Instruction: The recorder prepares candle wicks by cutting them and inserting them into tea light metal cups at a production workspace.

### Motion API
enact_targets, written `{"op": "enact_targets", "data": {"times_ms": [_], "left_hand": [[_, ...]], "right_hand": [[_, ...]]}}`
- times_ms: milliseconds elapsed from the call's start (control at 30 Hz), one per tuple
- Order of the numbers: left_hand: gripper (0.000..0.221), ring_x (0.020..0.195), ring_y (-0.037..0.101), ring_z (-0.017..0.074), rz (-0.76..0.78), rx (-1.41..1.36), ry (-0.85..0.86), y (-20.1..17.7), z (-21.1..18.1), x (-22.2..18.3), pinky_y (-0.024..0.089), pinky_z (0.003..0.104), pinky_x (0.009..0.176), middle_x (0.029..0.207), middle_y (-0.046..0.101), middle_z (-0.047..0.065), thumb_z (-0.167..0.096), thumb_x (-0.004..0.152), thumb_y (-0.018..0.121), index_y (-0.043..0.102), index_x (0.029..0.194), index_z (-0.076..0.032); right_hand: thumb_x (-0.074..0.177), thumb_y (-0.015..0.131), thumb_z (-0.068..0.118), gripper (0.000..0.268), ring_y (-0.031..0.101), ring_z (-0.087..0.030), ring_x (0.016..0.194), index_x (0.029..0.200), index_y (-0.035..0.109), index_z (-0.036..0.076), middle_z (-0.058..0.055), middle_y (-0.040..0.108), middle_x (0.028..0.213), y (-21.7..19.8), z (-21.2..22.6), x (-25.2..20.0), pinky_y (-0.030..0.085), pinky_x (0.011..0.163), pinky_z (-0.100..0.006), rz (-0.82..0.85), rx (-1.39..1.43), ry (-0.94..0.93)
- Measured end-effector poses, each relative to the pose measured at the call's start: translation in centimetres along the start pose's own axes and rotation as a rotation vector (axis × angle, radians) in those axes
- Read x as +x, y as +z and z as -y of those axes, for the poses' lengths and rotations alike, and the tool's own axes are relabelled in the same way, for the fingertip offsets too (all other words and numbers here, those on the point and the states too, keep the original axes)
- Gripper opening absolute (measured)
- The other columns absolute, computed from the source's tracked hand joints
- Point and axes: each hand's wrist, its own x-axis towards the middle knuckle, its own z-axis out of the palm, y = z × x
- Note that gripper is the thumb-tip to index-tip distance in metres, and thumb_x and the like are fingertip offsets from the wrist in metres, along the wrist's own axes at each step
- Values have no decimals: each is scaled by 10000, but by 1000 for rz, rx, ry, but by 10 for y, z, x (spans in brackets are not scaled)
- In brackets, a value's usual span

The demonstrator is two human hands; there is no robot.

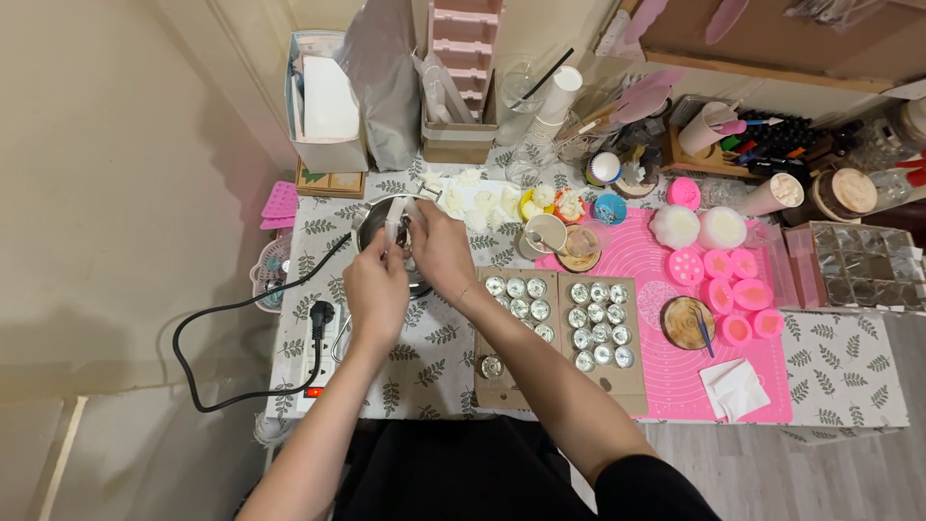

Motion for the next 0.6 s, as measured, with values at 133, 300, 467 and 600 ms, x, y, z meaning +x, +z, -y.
{"op": "enact_targets", "data": {"times_ms": [133,300,467,600], "left_hand": [[351,683,743,299,-72,-84,42,9,8,0,537,402,644,826,741,207,-118,983,566,656,1299,7],[322,709,741,281,-107,-200,89,12,3,-4,546,379,656,850,741,220,-111,996,555,667,1266,24],[279,719,748,295,-142,-221,97,21,2,-4,547,389,672,827,749,206,-117,1009,549,675,1197,47],[256,730,765,281,-126,-278,77,28,7,-2,566,387,669,834,757,187,-129,1015,536,673,1147,43]], "right_hand": [[955,593,93,268,723,-422,876,1201,643,-1,-267,720,925,-9,8,-2,560,754,-462,12,-4,-18],[970,583,111,264,727,-408,827,1210,640,15,-244,721,866,-11,8,-5,548,709,-458,-15,16,18],[985,569,127,277,730,-383,807,1241,622,34,-208,732,879,-8,2,-15,547,697,-444,-67,62,16],[979,587,140,276,727,-363,770,1234,621,38,-209,718,879,1,-4,-25,546,692,-449,-99,46,62]]}}
